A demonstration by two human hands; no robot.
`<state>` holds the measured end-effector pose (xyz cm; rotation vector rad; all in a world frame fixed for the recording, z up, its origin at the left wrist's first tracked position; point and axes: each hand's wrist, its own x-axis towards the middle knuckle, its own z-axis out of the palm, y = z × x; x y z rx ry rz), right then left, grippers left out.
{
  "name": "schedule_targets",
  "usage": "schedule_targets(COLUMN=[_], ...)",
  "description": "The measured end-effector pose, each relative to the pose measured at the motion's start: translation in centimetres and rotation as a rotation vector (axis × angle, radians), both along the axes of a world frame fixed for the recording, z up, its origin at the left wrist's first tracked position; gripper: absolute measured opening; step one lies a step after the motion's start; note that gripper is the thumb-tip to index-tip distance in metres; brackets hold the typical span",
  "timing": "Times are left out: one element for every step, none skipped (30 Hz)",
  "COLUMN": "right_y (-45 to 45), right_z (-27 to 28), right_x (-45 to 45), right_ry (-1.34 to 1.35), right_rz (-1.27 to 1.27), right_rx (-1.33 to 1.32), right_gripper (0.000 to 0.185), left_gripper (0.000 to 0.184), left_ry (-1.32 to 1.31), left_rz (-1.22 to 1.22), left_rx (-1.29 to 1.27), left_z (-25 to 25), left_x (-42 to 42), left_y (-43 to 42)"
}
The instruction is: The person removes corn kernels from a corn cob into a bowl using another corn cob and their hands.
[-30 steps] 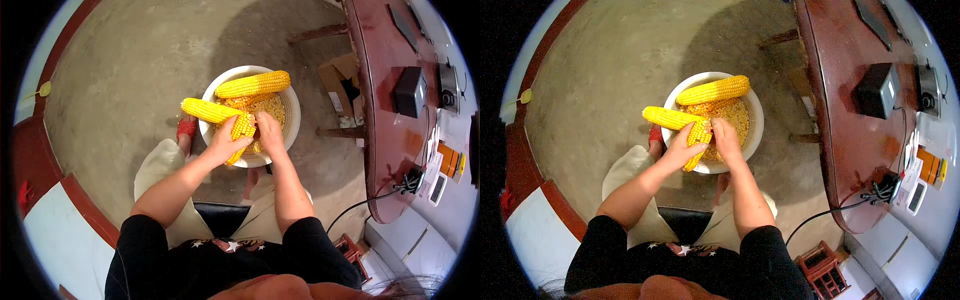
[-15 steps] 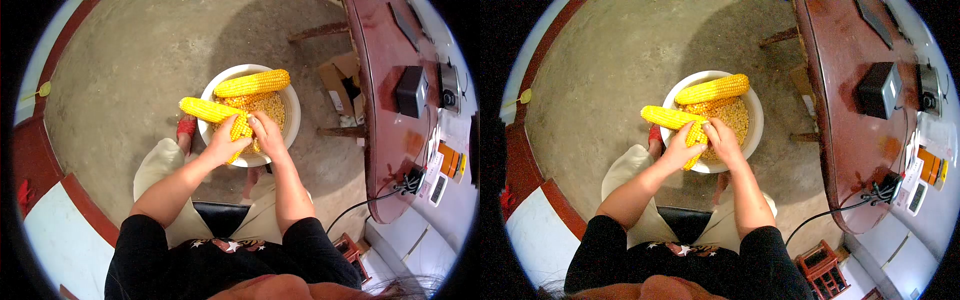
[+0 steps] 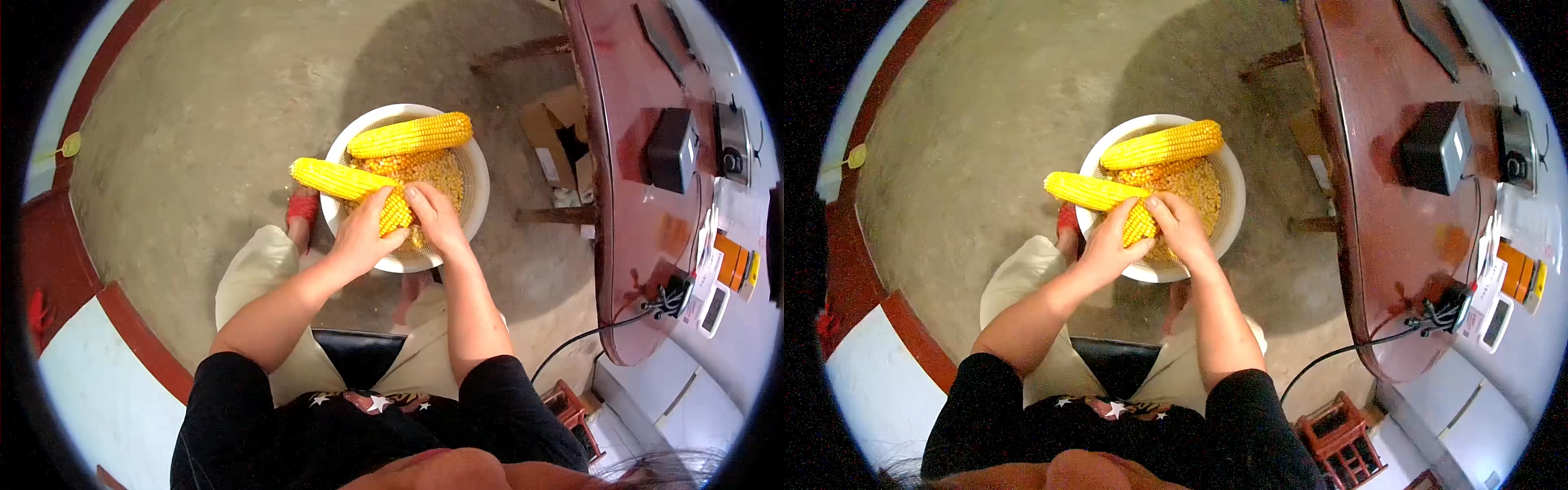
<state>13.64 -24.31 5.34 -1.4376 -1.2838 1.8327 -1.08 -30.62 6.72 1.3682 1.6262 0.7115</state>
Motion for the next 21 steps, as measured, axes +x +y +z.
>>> schedule_targets(right_y=[0.0, -0.1, -0.1, -0.2, -0.2, -0.3, -0.3, -0.4, -0.4, -0.5, -0.5, -0.6, -0.7, -0.8, -1.0, -1.1, -1.1, -1.2, -1.3, -1.3, -1.2], right_z=[0.3, 0.3, 0.3, 0.2, 0.1, 0.0, 0.0, -0.1, 0.0, 0.1, -0.2, -0.5, -0.7, -0.9, -0.6, -0.2, 0.2, 0.0, -0.3, -0.6, -0.7], right_x=[-0.1, -0.1, -0.1, -0.1, -0.2, -0.2, -0.2, -0.2, -0.2, -0.2, -0.2, -0.3, -0.5, -0.7, -1.1, -1.2, -1.1, -1.2, -1.1, -1.0, -0.8], right_ry=[-0.072, -0.072, -0.063, -0.055, -0.053, -0.050, -0.047, -0.047, -0.050, -0.053, -0.053, -0.085, -0.115, -0.113, -0.168, -0.226, -0.263, -0.262, -0.275, -0.290, -0.293], right_rz=[0.052, 0.047, 0.039, 0.032, 0.030, 0.001, -0.027, -0.028, -0.025, -0.022, -0.021, -0.028, -0.033, -0.030, -0.060, -0.096, -0.109, -0.112, -0.118, -0.126, -0.131], right_rx=[0.064, 0.063, 0.066, 0.068, 0.069, 0.061, 0.053, 0.052, 0.069, 0.086, 0.085, 0.151, 0.216, 0.218, 0.235, 0.252, 0.218, 0.217, 0.240, 0.264, 0.266], right_gripper=[0.036, 0.036, 0.034, 0.033, 0.033, 0.032, 0.031, 0.031, 0.031, 0.030, 0.030, 0.030, 0.030, 0.030, 0.029, 0.029, 0.028, 0.028, 0.029, 0.031, 0.031], left_gripper=[0.069, 0.069, 0.069, 0.069, 0.069, 0.069, 0.069, 0.070, 0.070, 0.070, 0.072, 0.073, 0.073, 0.073, 0.073, 0.073, 0.073, 0.073, 0.073, 0.073, 0.074], left_ry=[-0.001, 0.004, 0.009, 0.011, 0.009, 0.007, 0.008, -0.031, -0.071, -0.071, -0.107, -0.144, -0.142, -0.145, -0.151, -0.154, -0.137, -0.115, -0.113, -0.132, -0.153], left_rz=[-0.006, -0.012, -0.016, -0.018, -0.016, -0.014, -0.015, -0.008, 0.000, 0.000, 0.004, 0.007, 0.011, 0.010, 0.007, 0.000, 0.009, 0.021, 0.015, 0.014, 0.016], left_rx=[-0.002, 0.010, 0.024, 0.024, 0.033, 0.044, 0.045, 0.008, -0.030, -0.032, -0.051, -0.070, -0.071, -0.078, -0.086, -0.086, -0.065, -0.042, -0.042, -0.106, -0.169], left_z=[-0.2, -0.5, -0.6, -0.7, -0.7, -0.7, -0.7, -0.7, -0.7, -0.8, -1.0, -1.2, -1.2, -1.3, -1.4, -1.5, -1.6, -1.5, -1.4, -1.2, -1.1], left_x=[0.0, 0.0, 0.0, -0.1, -0.1, -0.1, -0.2, -0.2, -0.2, -0.2, -0.3, -0.3, -0.3, -0.3, -0.2, 0.0, 0.2, 0.2, 0.2, 0.2, 0.3], left_y=[-0.1, -0.2, -0.2, -0.2, -0.3, -0.3, -0.1, -0.1, -0.1, -0.2, -0.2, -0.3, -0.4, -0.3, -0.3, -0.4, -0.5, -0.6, -0.5, -0.3, -0.2])
